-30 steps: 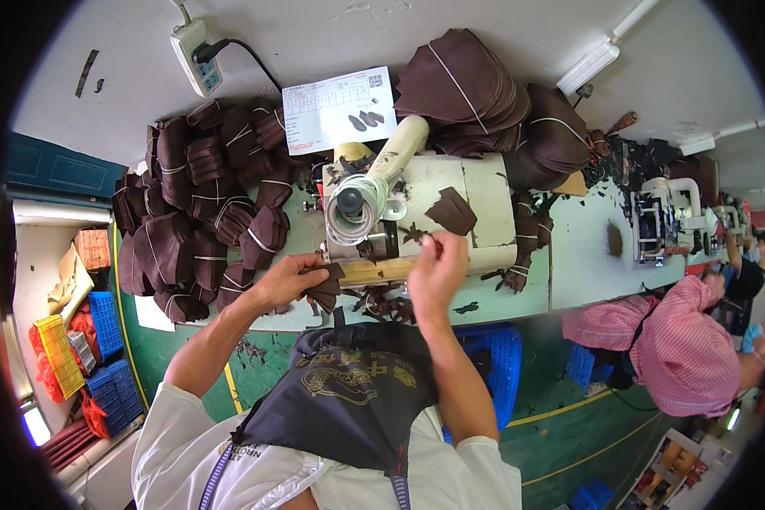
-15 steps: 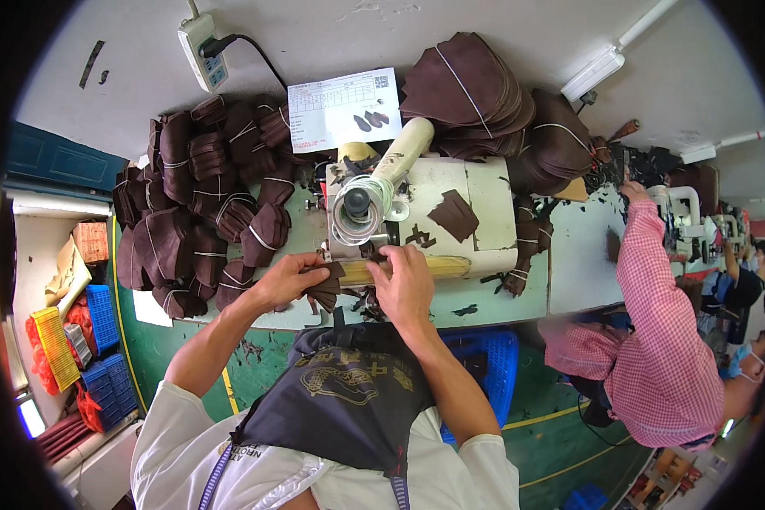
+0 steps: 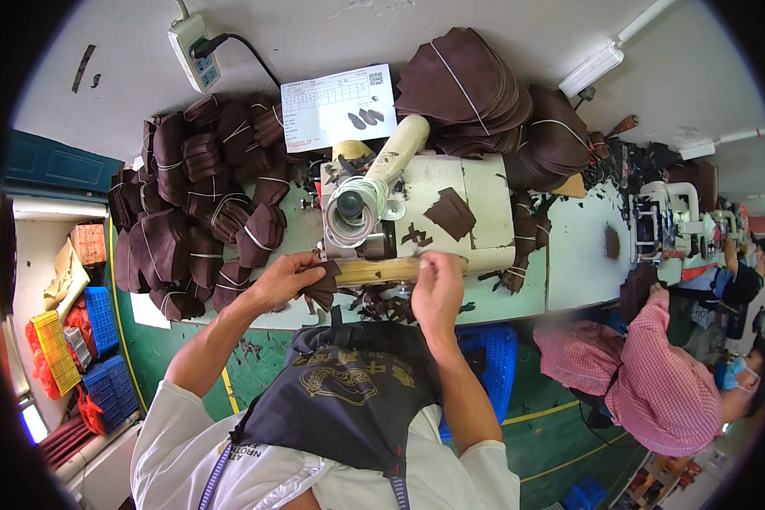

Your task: The person takes leather pieces by hand, feeds them one by one through a skiving machine to trim their edges, and gathers the finished pieces on the table.

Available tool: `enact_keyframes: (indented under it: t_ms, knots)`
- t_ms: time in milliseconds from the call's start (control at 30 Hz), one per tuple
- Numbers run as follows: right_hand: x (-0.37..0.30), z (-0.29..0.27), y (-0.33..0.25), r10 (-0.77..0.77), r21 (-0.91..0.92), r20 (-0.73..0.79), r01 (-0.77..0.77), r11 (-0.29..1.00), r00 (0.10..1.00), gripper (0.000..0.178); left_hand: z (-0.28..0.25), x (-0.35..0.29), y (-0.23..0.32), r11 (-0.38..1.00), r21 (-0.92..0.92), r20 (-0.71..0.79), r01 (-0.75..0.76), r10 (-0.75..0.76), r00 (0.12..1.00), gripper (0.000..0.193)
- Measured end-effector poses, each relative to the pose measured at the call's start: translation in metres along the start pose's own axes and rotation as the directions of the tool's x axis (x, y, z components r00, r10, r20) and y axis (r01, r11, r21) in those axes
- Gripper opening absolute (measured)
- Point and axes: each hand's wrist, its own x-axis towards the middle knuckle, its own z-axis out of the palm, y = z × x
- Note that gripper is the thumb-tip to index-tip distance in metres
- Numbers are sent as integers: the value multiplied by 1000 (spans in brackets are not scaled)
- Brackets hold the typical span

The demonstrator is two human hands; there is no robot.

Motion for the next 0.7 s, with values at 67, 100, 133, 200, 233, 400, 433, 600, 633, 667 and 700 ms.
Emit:
enact_keyframes:
  t_ms: [67,100,133,200,233,400,433,600,633,667,700]
  knots:
    - [-9,-10,-6,-181,-272,192,230,935,965,8,0,3,-1,1000,21,-4,3,-3,1000,24]
    - [-13,-10,-18,-141,-219,179,179,959,974,8,0,4,-2,999,43,-13,8,-7,1000,25]
    - [-16,-10,-26,-98,-166,165,125,978,981,9,0,4,0,999,42,-13,10,-10,1000,25]
    - [-16,-4,-26,-65,-108,219,90,990,974,10,1,2,3,999,41,0,4,-4,1000,24]
    - [-16,2,-24,-56,-90,251,81,993,966,10,2,3,2,999,43,1,4,-4,1000,24]
    - [-10,31,-30,-131,-119,297,173,978,946,11,3,3,-1,999,46,-6,13,-13,1000,24]
    - [-8,35,-30,-177,-158,298,232,960,938,11,3,2,-2,999,45,-8,14,-14,1000,24]
    - [-6,45,-34,-232,-265,313,319,910,921,12,2,0,-6,1000,25,-12,12,-11,1000,24]
    - [-6,47,-35,-239,-281,315,331,901,918,13,2,1,-7,1000,24,-12,13,-12,1000,24]
    - [-6,48,-35,-238,-282,317,331,901,918,13,2,1,-8,999,27,-16,28,-28,999,24]
    - [-6,49,-35,-250,-298,305,341,892,919,13,2,1,-8,999,29,-19,44,-43,999,24]
